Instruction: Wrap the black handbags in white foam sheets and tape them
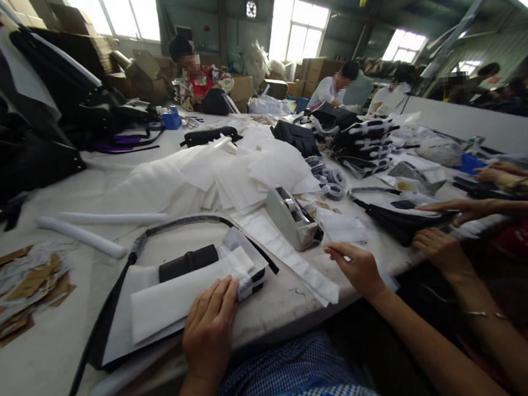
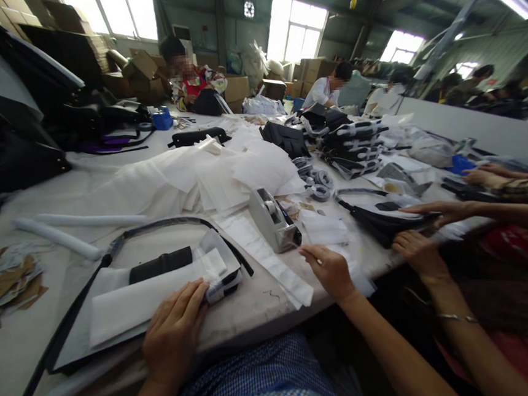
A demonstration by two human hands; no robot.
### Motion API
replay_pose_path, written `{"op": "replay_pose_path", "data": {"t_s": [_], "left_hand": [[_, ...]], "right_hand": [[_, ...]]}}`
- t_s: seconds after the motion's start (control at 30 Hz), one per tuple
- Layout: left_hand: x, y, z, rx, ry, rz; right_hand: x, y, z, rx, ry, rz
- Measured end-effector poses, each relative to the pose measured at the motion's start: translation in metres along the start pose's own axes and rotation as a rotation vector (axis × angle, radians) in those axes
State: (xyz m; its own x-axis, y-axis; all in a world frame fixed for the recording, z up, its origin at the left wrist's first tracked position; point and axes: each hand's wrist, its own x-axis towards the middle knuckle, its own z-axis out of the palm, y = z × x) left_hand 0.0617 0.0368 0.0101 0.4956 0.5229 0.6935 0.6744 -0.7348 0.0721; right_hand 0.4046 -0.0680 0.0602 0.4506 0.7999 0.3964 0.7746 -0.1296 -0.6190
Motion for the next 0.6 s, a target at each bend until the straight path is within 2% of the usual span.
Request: {"op": "replay_pose_path", "data": {"t_s": [0.1,0.2,0.37,0.5,0.6], "left_hand": [[0.0,0.001,-0.001,0.002,-0.013,-0.014],[0.002,0.003,-0.003,0.004,-0.012,-0.035],[0.003,0.005,-0.002,-0.036,-0.046,-0.076],[0.0,0.005,0.0,-0.051,-0.046,-0.088],[0.0,0.005,0.001,-0.058,-0.034,-0.096]], "right_hand": [[0.002,-0.029,-0.007,-0.093,-0.141,-0.423],[0.018,-0.072,0.001,-0.032,-0.353,-0.671],[0.057,-0.134,0.037,0.015,-0.762,-0.837],[0.088,-0.16,0.072,-0.177,-0.989,-0.983],[0.104,-0.174,0.096,-0.372,-1.123,-1.025]]}}
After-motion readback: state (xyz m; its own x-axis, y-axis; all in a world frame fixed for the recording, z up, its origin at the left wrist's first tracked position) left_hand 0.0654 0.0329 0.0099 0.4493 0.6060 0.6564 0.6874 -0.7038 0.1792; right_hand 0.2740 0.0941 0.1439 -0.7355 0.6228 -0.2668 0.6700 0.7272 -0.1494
